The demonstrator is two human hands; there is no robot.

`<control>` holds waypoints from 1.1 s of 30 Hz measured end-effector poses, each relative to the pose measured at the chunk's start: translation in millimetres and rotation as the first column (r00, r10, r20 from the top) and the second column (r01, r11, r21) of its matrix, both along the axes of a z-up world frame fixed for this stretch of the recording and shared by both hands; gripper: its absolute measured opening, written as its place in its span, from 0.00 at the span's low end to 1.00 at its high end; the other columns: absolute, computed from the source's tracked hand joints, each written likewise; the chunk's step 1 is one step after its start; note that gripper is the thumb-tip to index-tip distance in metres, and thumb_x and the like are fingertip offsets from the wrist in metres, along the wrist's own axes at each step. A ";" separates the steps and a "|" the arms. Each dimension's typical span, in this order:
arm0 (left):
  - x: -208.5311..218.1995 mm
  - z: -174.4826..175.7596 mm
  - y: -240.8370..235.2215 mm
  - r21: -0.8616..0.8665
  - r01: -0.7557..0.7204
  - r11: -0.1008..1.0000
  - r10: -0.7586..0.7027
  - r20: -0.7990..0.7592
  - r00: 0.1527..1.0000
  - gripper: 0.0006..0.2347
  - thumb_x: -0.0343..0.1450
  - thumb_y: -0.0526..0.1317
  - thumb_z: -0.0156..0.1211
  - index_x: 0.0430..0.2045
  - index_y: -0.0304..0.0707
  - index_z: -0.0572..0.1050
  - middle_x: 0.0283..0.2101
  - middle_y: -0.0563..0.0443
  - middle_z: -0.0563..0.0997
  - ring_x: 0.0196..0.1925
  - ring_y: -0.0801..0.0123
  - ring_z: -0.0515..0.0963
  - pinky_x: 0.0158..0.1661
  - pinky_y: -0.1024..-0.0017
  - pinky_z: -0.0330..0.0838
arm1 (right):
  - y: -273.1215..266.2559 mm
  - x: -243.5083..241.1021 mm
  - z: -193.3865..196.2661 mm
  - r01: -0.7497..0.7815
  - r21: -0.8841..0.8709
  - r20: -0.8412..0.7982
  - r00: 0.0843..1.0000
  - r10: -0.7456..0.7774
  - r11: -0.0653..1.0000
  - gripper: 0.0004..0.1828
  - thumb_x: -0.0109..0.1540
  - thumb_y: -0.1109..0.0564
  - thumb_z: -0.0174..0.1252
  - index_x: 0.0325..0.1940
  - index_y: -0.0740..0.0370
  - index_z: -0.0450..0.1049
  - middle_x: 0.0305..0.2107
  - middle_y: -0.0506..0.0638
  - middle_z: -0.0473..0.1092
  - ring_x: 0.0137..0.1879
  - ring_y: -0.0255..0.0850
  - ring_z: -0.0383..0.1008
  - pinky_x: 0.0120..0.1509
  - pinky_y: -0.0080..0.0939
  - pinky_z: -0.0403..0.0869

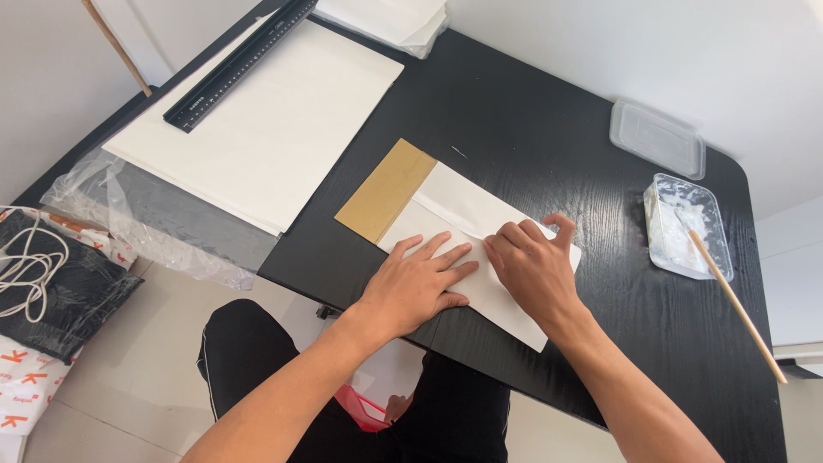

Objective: Applying glue to a paper template and folding it to assemble the bottom of a paper bag.

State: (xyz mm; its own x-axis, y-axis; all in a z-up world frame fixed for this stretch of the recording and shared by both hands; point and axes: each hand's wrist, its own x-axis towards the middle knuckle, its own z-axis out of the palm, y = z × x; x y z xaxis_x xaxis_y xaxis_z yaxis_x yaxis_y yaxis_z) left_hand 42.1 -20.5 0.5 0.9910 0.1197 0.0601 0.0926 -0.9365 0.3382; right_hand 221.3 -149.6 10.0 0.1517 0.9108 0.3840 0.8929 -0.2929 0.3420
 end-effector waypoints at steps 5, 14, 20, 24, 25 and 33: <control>-0.5 -1.8 -0.3 0.004 -0.006 1.000 0.006 0.012 1.000 0.26 0.75 0.62 0.35 0.67 0.59 0.65 0.72 0.55 0.66 0.76 0.58 0.59 0.70 0.46 0.51 | -0.6 -4.8 -1.4 0.012 -0.007 -0.004 1.000 -0.013 1.000 0.05 0.65 0.51 0.63 0.35 0.45 0.82 0.29 0.36 0.77 0.40 0.30 0.71 0.68 0.55 0.53; -1.8 -1.4 0.4 -0.008 -0.008 1.000 0.008 0.039 0.999 0.26 0.76 0.62 0.36 0.66 0.56 0.67 0.71 0.55 0.68 0.75 0.58 0.60 0.70 0.46 0.52 | -3.0 -4.2 -11.3 -0.016 0.026 0.003 1.000 0.016 1.000 0.08 0.67 0.54 0.60 0.34 0.46 0.83 0.29 0.39 0.77 0.41 0.32 0.72 0.67 0.56 0.52; -3.6 -4.8 -0.5 -0.038 -0.028 0.999 0.031 0.086 0.996 0.26 0.75 0.62 0.40 0.64 0.54 0.69 0.69 0.53 0.70 0.74 0.58 0.63 0.70 0.47 0.52 | -17.0 -25.0 -5.7 -0.005 0.012 0.017 1.000 0.005 1.000 0.08 0.66 0.55 0.57 0.39 0.44 0.81 0.31 0.37 0.75 0.44 0.32 0.72 0.64 0.54 0.54; -5.3 -8.0 -0.9 -0.069 -0.050 0.996 0.059 0.141 0.988 0.23 0.74 0.60 0.49 0.59 0.52 0.73 0.64 0.53 0.75 0.72 0.59 0.66 0.71 0.49 0.54 | -24.9 -40.2 -1.1 0.027 0.007 -0.080 0.996 -0.027 1.000 0.12 0.65 0.57 0.57 0.52 0.48 0.78 0.42 0.41 0.74 0.51 0.36 0.73 0.65 0.52 0.57; -5.3 -8.2 -1.4 -0.074 -0.055 0.996 0.064 0.139 0.988 0.23 0.74 0.60 0.49 0.59 0.52 0.73 0.64 0.53 0.75 0.72 0.59 0.66 0.71 0.49 0.54 | -22.1 -43.9 4.0 0.022 0.002 -0.082 0.996 -0.022 1.000 0.12 0.65 0.57 0.57 0.52 0.48 0.78 0.42 0.41 0.74 0.51 0.36 0.73 0.65 0.52 0.57; 12.4 -20.4 -4.3 -0.038 -0.217 0.976 0.211 0.437 0.874 0.16 0.76 0.45 0.44 0.51 0.47 0.80 0.53 0.54 0.83 0.61 0.61 0.78 0.65 0.50 0.64 | -15.9 -54.0 -0.7 0.053 -0.125 -0.260 0.962 -0.084 0.991 0.25 0.69 0.54 0.47 0.71 0.56 0.69 0.67 0.52 0.67 0.73 0.42 0.65 0.79 0.57 0.46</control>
State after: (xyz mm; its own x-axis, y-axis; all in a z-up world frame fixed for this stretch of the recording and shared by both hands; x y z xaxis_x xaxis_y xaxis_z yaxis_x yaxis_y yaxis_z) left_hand 54.5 -24.8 -19.8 0.8146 0.3224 0.4823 0.1371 -0.9148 0.3799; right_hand 167.2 -165.5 9.3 0.2972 0.9304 0.2145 0.9350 -0.3291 0.1320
